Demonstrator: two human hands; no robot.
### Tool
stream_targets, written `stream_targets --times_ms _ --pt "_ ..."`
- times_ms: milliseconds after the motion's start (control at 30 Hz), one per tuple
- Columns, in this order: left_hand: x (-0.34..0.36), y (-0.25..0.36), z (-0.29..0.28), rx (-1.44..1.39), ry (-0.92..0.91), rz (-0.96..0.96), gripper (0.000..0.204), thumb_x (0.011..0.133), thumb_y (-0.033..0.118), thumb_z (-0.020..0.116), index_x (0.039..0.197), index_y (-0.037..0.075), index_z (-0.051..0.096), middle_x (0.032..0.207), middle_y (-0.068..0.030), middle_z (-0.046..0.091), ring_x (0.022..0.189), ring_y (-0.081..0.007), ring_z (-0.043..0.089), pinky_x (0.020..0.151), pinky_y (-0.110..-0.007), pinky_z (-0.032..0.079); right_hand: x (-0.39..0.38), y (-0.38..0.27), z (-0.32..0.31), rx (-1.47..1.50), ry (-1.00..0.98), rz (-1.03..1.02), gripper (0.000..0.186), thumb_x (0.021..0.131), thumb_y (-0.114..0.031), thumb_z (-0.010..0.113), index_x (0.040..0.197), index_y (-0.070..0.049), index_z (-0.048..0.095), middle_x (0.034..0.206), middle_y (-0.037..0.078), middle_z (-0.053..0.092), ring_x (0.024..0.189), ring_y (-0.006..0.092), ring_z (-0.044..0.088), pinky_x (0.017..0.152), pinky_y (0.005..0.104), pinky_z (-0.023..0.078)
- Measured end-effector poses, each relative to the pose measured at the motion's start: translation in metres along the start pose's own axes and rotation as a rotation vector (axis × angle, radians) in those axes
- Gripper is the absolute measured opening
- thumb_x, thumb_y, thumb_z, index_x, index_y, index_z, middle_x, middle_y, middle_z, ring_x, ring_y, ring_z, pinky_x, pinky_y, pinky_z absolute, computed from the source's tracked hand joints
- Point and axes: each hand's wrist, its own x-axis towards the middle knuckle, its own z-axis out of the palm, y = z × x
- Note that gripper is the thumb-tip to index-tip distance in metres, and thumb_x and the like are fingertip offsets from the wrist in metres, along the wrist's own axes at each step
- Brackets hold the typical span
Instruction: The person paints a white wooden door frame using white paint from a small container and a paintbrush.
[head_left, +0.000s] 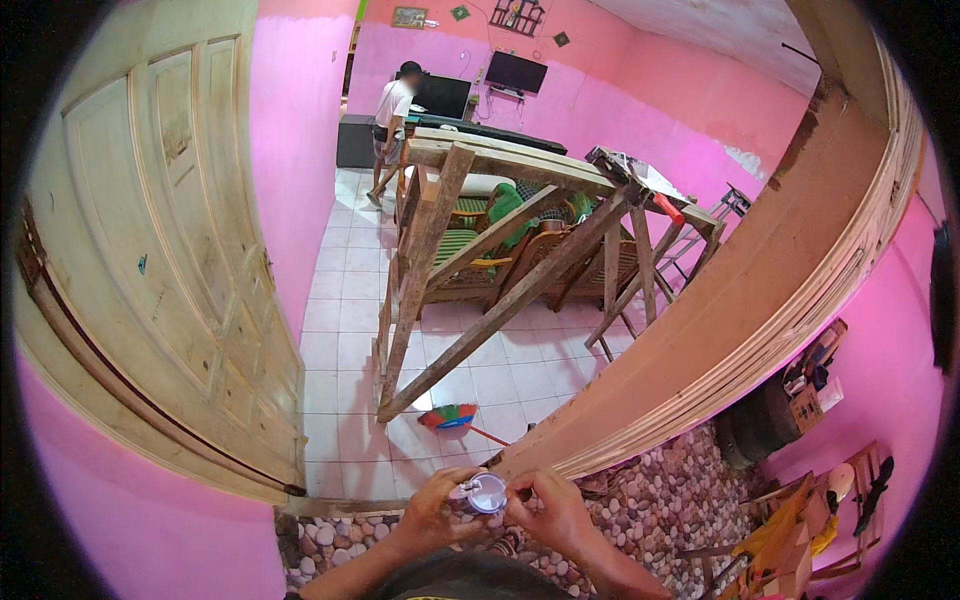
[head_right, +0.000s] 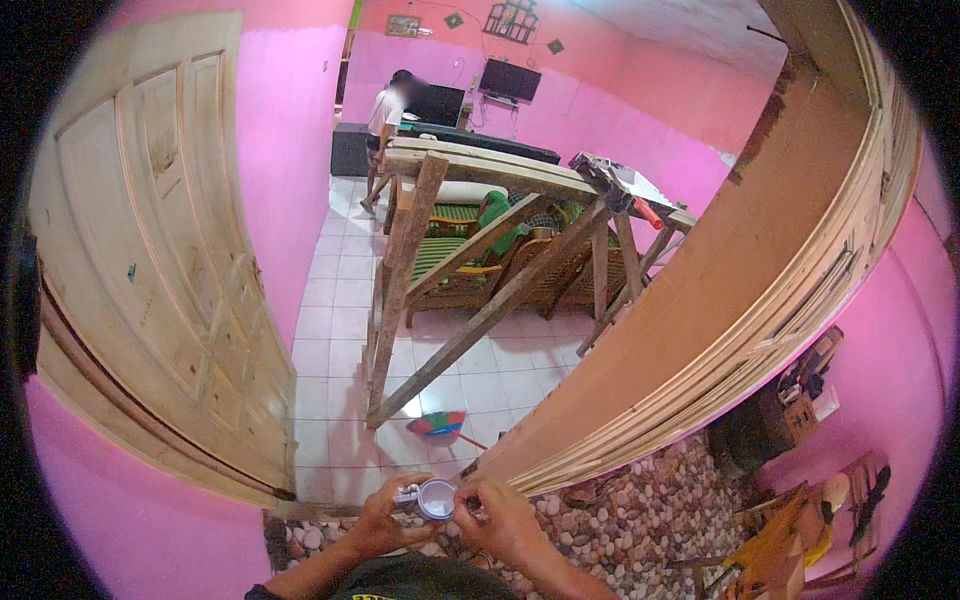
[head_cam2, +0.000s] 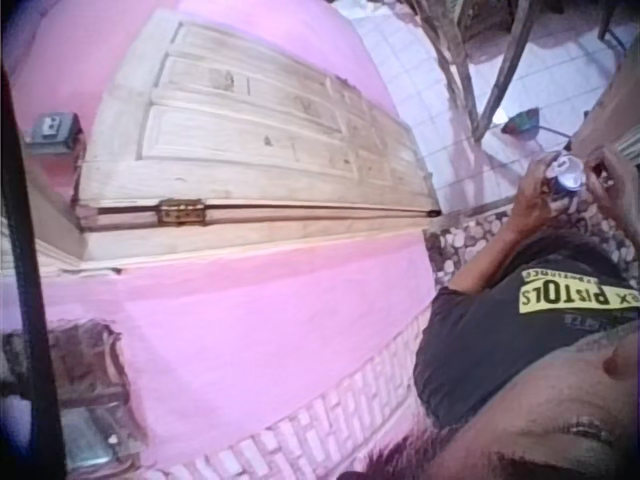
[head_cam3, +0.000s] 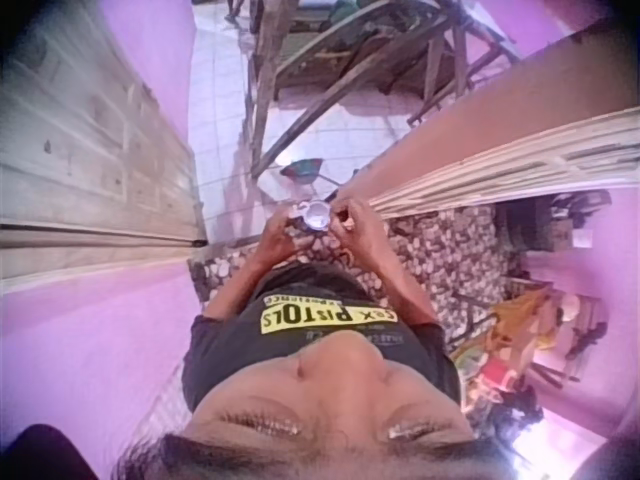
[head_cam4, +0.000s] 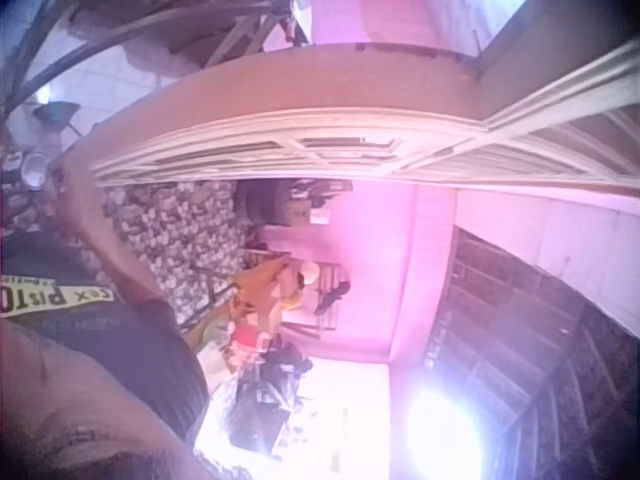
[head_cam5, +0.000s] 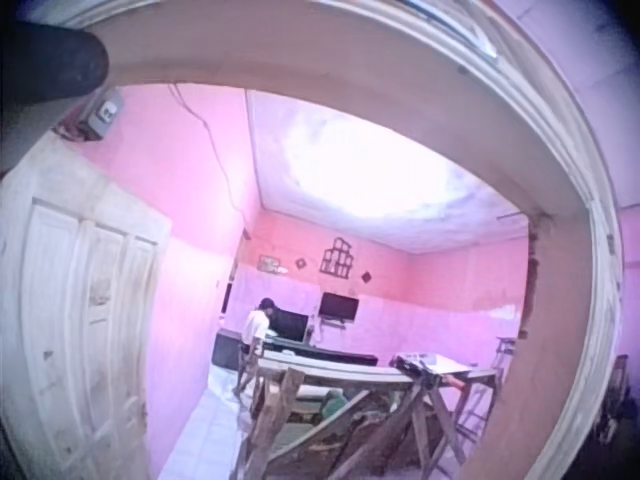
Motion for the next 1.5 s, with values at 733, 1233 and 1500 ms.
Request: stream_targets --times_ms 733,1233,1500 --pt "-0.012 -0.002 0.008 0.020 0.003 0.019 0.077 0.067 0.015 0.092 0.134 0.003 0.057 0.128 -0.0131 0.063 0.121 -0.0306 0.060 0.102 -0.039 0.048 -0.015 -0.011 0.004 -0.058 -0.026 0.001 0.019 0.079 -0.002 0.077 0.095 -0.003 0.066 0.089 0.011 0.068 0.076 0.0238 0.070 0.066 0.0330 0.056" --pt "0.000 -0.011 -0.005 0.050 -0.035 0.071 0.075 0.070 0.018 0.093 0.133 0.006 0.055 0.126 -0.0123 0.063 0.116 -0.0258 0.063 0.098 -0.037 0.051 -0.005 -0.015 0.009 -0.120 -0.046 0.169 0.017 0.080 -0.004 0.078 0.092 -0.003 0.067 0.089 0.011 0.069 0.074 0.0245 0.069 0.065 0.0317 0.055" --pt "0.009 -0.001 -0.005 0.048 -0.031 0.046 0.072 0.069 0.010 0.088 0.134 0.003 0.057 0.128 -0.0143 0.063 0.123 -0.0299 0.059 0.105 -0.039 0.047 0.003 0.001 0.014 -0.110 0.058 0.026 0.019 0.080 -0.005 0.078 0.094 -0.005 0.066 0.090 0.010 0.069 0.078 0.0261 0.069 0.068 0.0340 0.054"
